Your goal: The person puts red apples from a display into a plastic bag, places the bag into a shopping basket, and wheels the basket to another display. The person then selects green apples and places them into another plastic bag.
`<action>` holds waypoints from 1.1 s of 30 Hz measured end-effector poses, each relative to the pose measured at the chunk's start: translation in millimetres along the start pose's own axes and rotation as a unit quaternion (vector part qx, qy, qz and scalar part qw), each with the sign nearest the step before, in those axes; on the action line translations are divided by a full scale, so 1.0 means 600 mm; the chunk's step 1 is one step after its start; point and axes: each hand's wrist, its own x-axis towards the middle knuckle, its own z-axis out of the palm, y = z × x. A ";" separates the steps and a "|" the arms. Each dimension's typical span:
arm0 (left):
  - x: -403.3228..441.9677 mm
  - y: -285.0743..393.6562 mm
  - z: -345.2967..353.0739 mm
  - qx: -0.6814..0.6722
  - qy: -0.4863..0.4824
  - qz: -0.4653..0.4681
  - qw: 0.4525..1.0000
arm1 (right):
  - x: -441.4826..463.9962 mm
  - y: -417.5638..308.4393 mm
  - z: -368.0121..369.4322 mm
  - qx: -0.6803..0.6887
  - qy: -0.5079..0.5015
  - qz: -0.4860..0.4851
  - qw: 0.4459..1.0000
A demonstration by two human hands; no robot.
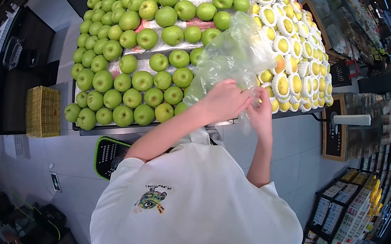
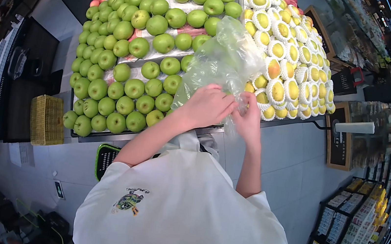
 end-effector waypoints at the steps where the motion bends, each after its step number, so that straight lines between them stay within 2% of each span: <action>1: -0.001 -0.009 0.010 0.031 -0.067 -0.060 0.995 | -0.005 -0.008 0.000 0.011 0.015 0.027 0.999; 2: -0.001 -0.018 0.021 0.069 -0.138 -0.113 0.982 | -0.009 -0.018 -0.001 0.011 0.018 0.026 0.999; 4: -0.011 -0.046 0.047 0.048 -0.185 -0.182 0.964 | -0.015 -0.032 -0.002 0.022 0.046 0.060 0.997; 5: -0.011 -0.059 0.066 0.048 -0.186 -0.181 0.965 | -0.015 -0.024 -0.002 0.023 0.047 0.060 0.997; 7: -0.010 -0.081 0.103 0.000 -0.003 0.011 1.000 | -0.016 -0.002 0.003 0.062 0.066 0.060 0.994; 8: -0.008 -0.087 0.115 0.000 -0.004 0.009 1.000 | -0.015 -0.002 0.004 0.063 0.065 0.061 0.994; 10: 0.001 -0.096 0.133 -0.005 -0.085 -0.006 0.996 | -0.012 -0.003 0.005 0.070 0.074 0.059 0.993; 11: 0.007 -0.099 0.138 -0.005 -0.084 -0.007 0.996 | -0.013 -0.006 0.005 0.069 0.073 0.059 0.993; 13: 0.020 -0.108 0.148 -0.040 -0.200 -0.104 0.973 | -0.011 -0.017 0.002 0.076 0.074 0.062 0.992; 14: 0.021 -0.111 0.159 -0.039 -0.200 -0.103 0.974 | -0.011 -0.019 0.001 0.076 0.074 0.062 0.992; 16: 0.012 -0.117 0.189 -0.069 -0.077 -0.103 0.989 | -0.011 -0.022 0.001 0.073 0.076 0.077 0.991; 17: 0.008 -0.116 0.203 -0.069 -0.076 -0.103 0.989 | -0.010 -0.018 0.002 0.074 0.076 0.077 0.991; 19: 0.001 -0.114 0.228 -0.030 0.066 -0.102 0.992 | -0.008 -0.003 0.006 0.088 0.084 0.063 0.991; 22: 0.002 -0.124 0.245 -0.098 0.114 -0.093 0.984 | -0.004 0.011 0.008 0.083 0.106 0.052 0.990; 23: 0.002 -0.122 0.242 -0.099 0.114 -0.094 0.984 | -0.003 0.011 0.009 0.082 0.107 0.053 0.989; 25: 0.000 -0.114 0.231 -0.109 0.076 -0.159 0.978 | -0.003 0.007 0.008 0.132 0.131 0.084 0.979; 26: -0.001 -0.107 0.223 -0.110 0.075 -0.159 0.978 | -0.004 0.004 0.005 0.132 0.132 0.085 0.979; 28: -0.005 -0.097 0.211 -0.001 0.041 -0.148 0.988 | -0.003 0.000 0.003 0.155 0.120 0.114 0.974; 33: -0.008 -0.089 0.199 -0.011 0.036 -0.171 0.985 | 0.005 0.004 0.010 0.173 0.115 0.103 0.973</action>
